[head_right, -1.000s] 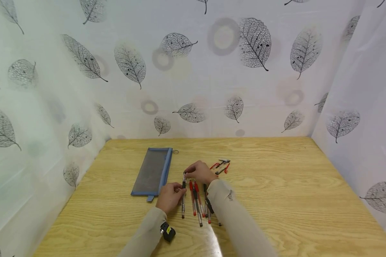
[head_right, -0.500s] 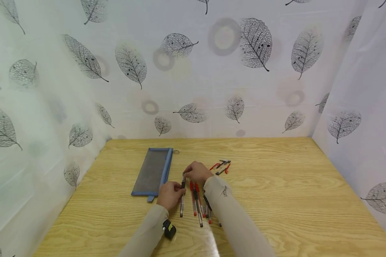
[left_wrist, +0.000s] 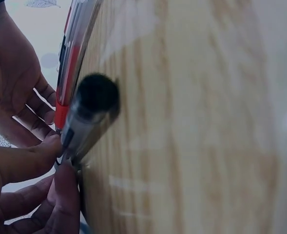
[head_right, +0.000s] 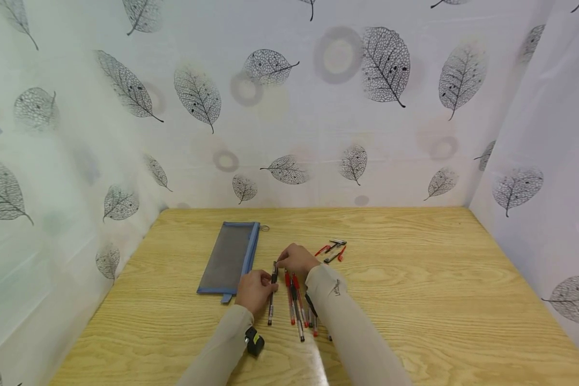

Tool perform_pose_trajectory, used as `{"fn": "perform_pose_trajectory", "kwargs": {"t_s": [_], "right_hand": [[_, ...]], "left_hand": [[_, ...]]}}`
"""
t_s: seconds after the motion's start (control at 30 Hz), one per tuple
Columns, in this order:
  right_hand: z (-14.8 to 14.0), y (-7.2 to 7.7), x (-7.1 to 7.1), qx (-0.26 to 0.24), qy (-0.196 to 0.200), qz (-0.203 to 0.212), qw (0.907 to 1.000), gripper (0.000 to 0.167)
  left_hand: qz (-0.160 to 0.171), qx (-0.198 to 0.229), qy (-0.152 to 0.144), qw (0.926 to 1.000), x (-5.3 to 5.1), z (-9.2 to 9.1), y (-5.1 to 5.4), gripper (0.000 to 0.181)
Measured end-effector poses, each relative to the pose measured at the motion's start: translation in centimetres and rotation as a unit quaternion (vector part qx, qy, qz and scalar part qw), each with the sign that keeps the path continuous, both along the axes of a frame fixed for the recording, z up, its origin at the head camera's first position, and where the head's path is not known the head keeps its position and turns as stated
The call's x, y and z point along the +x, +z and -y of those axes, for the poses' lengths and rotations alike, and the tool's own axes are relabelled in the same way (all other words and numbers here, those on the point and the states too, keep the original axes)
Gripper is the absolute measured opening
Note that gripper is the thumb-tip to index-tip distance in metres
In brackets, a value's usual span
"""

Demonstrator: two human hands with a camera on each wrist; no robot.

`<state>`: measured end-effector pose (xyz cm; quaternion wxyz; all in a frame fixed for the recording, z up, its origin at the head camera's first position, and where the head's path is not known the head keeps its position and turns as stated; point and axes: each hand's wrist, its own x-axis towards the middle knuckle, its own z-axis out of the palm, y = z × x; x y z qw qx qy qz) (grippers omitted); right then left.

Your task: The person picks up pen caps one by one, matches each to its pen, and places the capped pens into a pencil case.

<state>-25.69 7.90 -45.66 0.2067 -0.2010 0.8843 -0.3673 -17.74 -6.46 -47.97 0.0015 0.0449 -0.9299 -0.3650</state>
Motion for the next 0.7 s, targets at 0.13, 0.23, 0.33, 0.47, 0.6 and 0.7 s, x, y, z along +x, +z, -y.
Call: {"fn": "perform_pose_trajectory", "kwargs": {"t_s": [0.13,0.23,0.33,0.47,0.6,0.7], "right_hand": [[0.0,0.0,0.1,-0.001,-0.008,0.0,1.0,0.022],[0.0,0.0,0.2,-0.001,-0.021,-0.001,0.9998,0.022],[0.0,0.0,0.3,-0.006,-0.036,0.001,0.9993,0.022],[-0.3,-0.1,0.2,-0.014,-0.036,-0.011,0.9992,0.023],[-1.1,-0.1,0.3,-0.021,-0.028,-0.034,0.9988,0.025],[-1.7,0.1,0.4,-0.027,-0.038,-0.043,0.998,0.025]], "left_hand": [[-0.002,0.001,0.005,1.0,0.0,0.0,0.1,0.02],[-0.008,0.001,0.005,1.0,0.1,0.0,0.1,0.021],[-0.011,0.003,0.002,0.9999,0.1,0.1,0.2,0.021],[-0.016,0.009,-0.004,0.9998,0.2,0.2,0.3,0.022],[-0.024,0.003,-0.001,0.9997,0.5,0.1,0.6,0.025],[-0.033,-0.001,-0.006,0.9994,0.8,-0.3,1.0,0.026]]}}
